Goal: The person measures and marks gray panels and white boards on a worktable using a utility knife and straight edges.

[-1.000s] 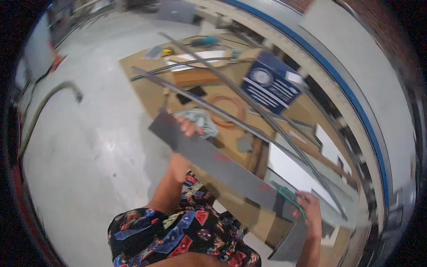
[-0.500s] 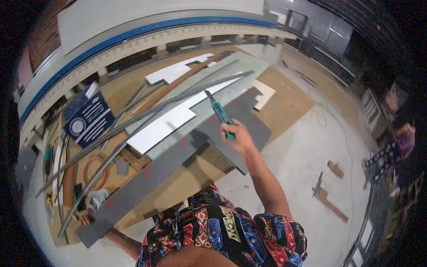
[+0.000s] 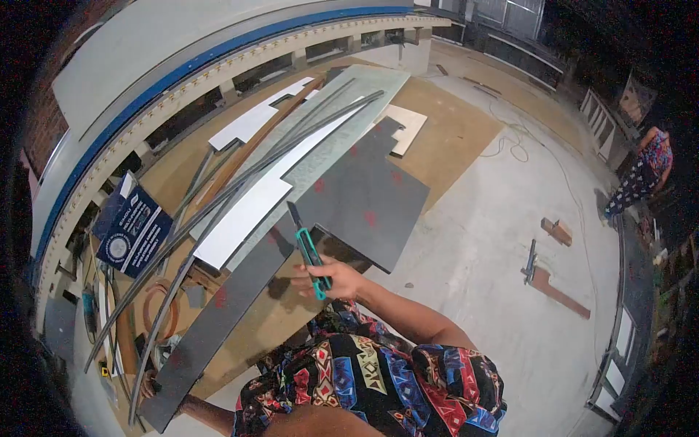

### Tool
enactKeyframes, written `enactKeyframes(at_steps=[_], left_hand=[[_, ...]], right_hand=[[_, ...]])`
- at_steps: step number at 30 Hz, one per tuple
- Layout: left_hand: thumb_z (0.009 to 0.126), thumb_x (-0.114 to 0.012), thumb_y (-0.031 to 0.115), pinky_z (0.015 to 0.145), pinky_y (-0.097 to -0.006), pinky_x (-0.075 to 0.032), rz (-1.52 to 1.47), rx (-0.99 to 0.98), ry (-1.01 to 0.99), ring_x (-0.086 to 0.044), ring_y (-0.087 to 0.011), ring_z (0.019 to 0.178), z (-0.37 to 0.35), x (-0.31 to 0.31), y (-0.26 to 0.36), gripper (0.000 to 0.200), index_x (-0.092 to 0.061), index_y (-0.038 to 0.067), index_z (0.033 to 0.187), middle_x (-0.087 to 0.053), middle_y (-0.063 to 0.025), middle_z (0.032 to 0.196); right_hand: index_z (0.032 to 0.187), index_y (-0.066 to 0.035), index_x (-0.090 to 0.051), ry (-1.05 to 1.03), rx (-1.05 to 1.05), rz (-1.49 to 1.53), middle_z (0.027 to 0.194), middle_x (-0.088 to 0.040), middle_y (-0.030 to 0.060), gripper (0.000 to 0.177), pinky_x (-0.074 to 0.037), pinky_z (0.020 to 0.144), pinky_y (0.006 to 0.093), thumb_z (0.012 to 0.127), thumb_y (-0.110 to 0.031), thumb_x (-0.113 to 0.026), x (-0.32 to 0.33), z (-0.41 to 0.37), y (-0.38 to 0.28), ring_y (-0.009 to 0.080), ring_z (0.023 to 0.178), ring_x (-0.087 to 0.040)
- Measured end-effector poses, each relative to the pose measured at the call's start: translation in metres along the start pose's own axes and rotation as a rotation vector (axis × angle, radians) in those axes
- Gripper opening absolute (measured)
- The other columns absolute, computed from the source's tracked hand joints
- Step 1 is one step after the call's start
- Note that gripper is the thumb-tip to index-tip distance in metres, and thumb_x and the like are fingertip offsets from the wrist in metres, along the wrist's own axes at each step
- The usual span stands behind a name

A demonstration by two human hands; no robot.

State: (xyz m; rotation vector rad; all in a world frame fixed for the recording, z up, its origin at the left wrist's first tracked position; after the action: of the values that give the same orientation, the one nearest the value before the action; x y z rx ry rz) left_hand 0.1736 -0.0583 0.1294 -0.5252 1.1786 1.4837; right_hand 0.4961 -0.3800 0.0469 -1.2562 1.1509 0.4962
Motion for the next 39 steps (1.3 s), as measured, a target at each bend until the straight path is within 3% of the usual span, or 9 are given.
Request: enactKeyframes(at_steps=[5, 11, 17, 26, 30, 34, 36, 39], left_hand=[[0.081, -0.051, 0.033, 0.091, -0.0439, -0.028, 0.050, 0.004, 0.013, -0.040, -0.0244, 0.093, -0.006, -0.009, 0.003, 0.035, -0.045, 0.008, 0.105, -0.044, -0.0086, 0.096], [0.079, -0.054, 0.035, 0.093, -0.0458, -0.027, 0.080, -0.008, 0.035, -0.039, -0.0265, 0.099, -0.012, -0.013, 0.011, 0.042, -0.044, 0.007, 0.109, -0.044, -0.0108, 0.101], [0.077, -0.058, 0.038, 0.096, -0.0477, -0.026, 0.104, -0.038, 0.059, -0.038, -0.0286, 0.104, -0.023, -0.014, 0.027, 0.050, -0.044, 0.005, 0.113, -0.045, -0.0130, 0.107], [0.074, -0.062, 0.041, 0.099, -0.0506, -0.025, 0.135, -0.112, 0.089, -0.037, -0.0318, 0.113, -0.046, -0.015, 0.073, 0.061, -0.043, 0.004, 0.118, -0.045, -0.0163, 0.115], [0.073, -0.064, 0.042, 0.100, -0.0519, -0.024, 0.150, -0.143, 0.101, -0.036, -0.0332, 0.117, -0.060, -0.012, 0.102, 0.066, -0.043, 0.003, 0.121, -0.046, -0.0177, 0.119], [0.071, -0.066, 0.044, 0.102, -0.0532, -0.023, 0.142, -0.161, 0.110, -0.035, -0.0346, 0.120, -0.073, -0.013, 0.127, 0.071, -0.043, 0.002, 0.123, -0.046, -0.0192, 0.123], [0.071, -0.067, 0.045, 0.102, -0.0538, -0.023, 0.148, -0.180, 0.158, -0.035, -0.0353, 0.122, -0.083, -0.011, 0.129, 0.073, -0.043, 0.002, 0.125, -0.046, -0.0199, 0.125], [0.076, -0.063, 0.038, 0.098, -0.0516, -0.031, 0.274, -0.272, 0.411, -0.045, -0.0355, 0.112, -0.093, 0.002, 0.129, 0.063, -0.044, 0.001, 0.123, -0.050, -0.0200, 0.119]], right_hand=[[0.100, -0.007, -0.051, -0.058, 0.093, 0.142, 0.104, -0.051, 0.0057, 0.020, -0.043, 0.088, 0.0492, 0.082, -0.011, -0.058, -0.010, 0.022, 0.002, 0.0361, 0.112, -0.045], [0.097, -0.005, -0.051, -0.035, 0.162, 0.088, 0.097, -0.052, 0.0059, 0.020, -0.046, 0.086, 0.0450, 0.080, -0.010, -0.060, -0.002, 0.037, 0.005, 0.0264, 0.093, -0.055], [0.099, -0.004, -0.051, 0.085, 0.193, 0.057, 0.092, -0.053, 0.0058, 0.023, -0.050, 0.076, 0.0422, 0.079, -0.009, -0.062, -0.013, 0.035, -0.008, 0.0217, 0.085, -0.055], [0.091, -0.004, -0.057, 0.343, 0.338, -0.240, 0.080, -0.059, 0.0030, 0.019, -0.048, 0.057, 0.0260, 0.077, -0.013, -0.065, -0.017, 0.035, -0.026, 0.0107, 0.068, -0.058], [0.091, -0.002, -0.056, 0.370, 0.294, -0.260, 0.084, -0.058, 0.0061, 0.018, -0.050, 0.053, 0.0311, 0.078, -0.011, -0.064, -0.011, 0.030, -0.028, 0.0151, 0.074, -0.059], [0.088, -0.002, -0.057, 0.397, 0.385, -0.322, 0.079, -0.058, 0.0050, 0.016, -0.050, 0.051, 0.0302, 0.077, -0.012, -0.065, -0.011, 0.022, -0.047, 0.0136, 0.066, -0.058], [0.087, -0.002, -0.058, 0.399, 0.396, -0.307, 0.076, -0.058, 0.0037, 0.017, -0.049, 0.050, 0.0285, 0.076, -0.013, -0.066, -0.009, 0.020, -0.053, 0.0124, 0.063, -0.057], [0.087, -0.002, -0.059, 0.419, 0.411, -0.286, 0.074, -0.059, 0.0028, 0.019, -0.048, 0.048, 0.0265, 0.075, -0.014, -0.067, -0.009, 0.019, -0.063, 0.0108, 0.058, -0.057]])
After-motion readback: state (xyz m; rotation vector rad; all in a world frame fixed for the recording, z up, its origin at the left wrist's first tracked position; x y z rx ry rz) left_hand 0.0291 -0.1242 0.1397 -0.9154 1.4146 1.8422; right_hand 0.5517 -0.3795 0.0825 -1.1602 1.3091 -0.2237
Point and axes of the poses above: each hand's wrist, its own z-axis towards the middle knuckle, its own x-axis out of the back of the hand, y = z × x, the point moved 8 cm from there along z, towards the middle knuckle
